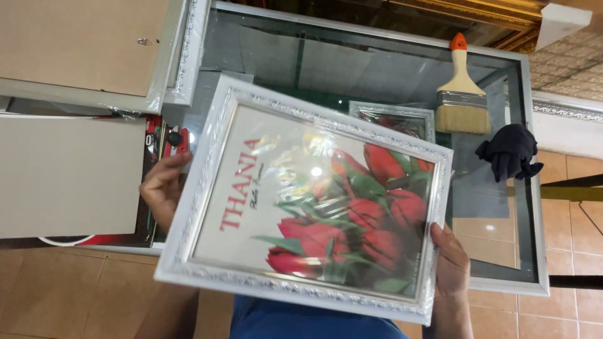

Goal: Cleaning a picture frame glass and assembling the frame components.

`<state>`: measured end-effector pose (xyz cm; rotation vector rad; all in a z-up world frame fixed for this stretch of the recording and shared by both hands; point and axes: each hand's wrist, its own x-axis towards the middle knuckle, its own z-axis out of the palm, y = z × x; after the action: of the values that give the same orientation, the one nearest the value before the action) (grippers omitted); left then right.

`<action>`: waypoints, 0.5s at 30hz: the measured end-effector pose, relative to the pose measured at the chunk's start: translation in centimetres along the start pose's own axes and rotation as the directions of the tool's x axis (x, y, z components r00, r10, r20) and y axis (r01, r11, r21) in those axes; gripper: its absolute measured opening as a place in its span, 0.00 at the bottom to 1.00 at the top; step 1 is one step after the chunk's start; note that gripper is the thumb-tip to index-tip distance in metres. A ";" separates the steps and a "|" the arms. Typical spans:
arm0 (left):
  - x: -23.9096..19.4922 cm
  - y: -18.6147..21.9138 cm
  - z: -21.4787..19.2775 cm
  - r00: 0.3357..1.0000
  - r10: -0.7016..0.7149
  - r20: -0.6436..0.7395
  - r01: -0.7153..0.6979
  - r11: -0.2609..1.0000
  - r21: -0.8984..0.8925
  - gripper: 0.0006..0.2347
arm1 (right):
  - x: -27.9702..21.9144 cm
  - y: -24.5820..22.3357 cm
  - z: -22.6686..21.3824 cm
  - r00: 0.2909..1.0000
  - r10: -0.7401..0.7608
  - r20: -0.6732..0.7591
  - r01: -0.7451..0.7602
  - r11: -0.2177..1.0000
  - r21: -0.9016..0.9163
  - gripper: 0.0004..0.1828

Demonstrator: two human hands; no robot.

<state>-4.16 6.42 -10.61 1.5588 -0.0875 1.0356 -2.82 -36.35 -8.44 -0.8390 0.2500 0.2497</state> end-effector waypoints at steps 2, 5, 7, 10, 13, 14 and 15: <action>-3.4 -2.0 -2.7 0.974 -0.062 0.218 0.018 0.980 0.198 0.35 | -0.2 0.5 4.1 0.999 0.046 -0.002 -0.044 0.977 0.209 0.16; -6.7 3.3 -0.1 0.685 -0.573 0.450 0.609 0.110 -0.786 0.26 | 1.9 1.4 5.7 0.997 -0.072 0.008 0.069 0.979 0.193 0.19; -5.3 7.5 2.9 0.698 -0.491 0.521 0.649 0.126 -0.750 0.30 | 2.7 1.8 6.3 0.994 -0.107 0.018 0.103 0.986 0.134 0.20; -4.6 9.3 5.0 0.715 -0.489 0.500 0.668 0.264 -0.696 0.33 | 3.8 2.4 7.7 0.993 -0.111 0.047 0.107 0.992 0.070 0.21; -3.6 9.3 5.4 0.734 -0.566 0.375 0.644 0.404 -0.650 0.27 | 4.4 3.2 9.2 0.995 -0.072 0.073 0.065 0.994 0.090 0.21; -3.2 9.5 5.3 0.735 -0.582 0.348 0.641 0.430 -0.636 0.28 | 4.4 3.6 9.6 0.995 -0.054 0.078 0.045 0.993 0.113 0.21; -3.0 9.6 5.4 0.733 -0.584 0.349 0.644 0.428 -0.634 0.28 | 4.4 4.0 9.7 0.996 -0.053 0.074 0.045 0.993 0.114 0.21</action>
<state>-8.52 -2.28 -4.67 0.7473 0.0305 0.2469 1.25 -25.92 -6.41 -0.7220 0.1690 0.2196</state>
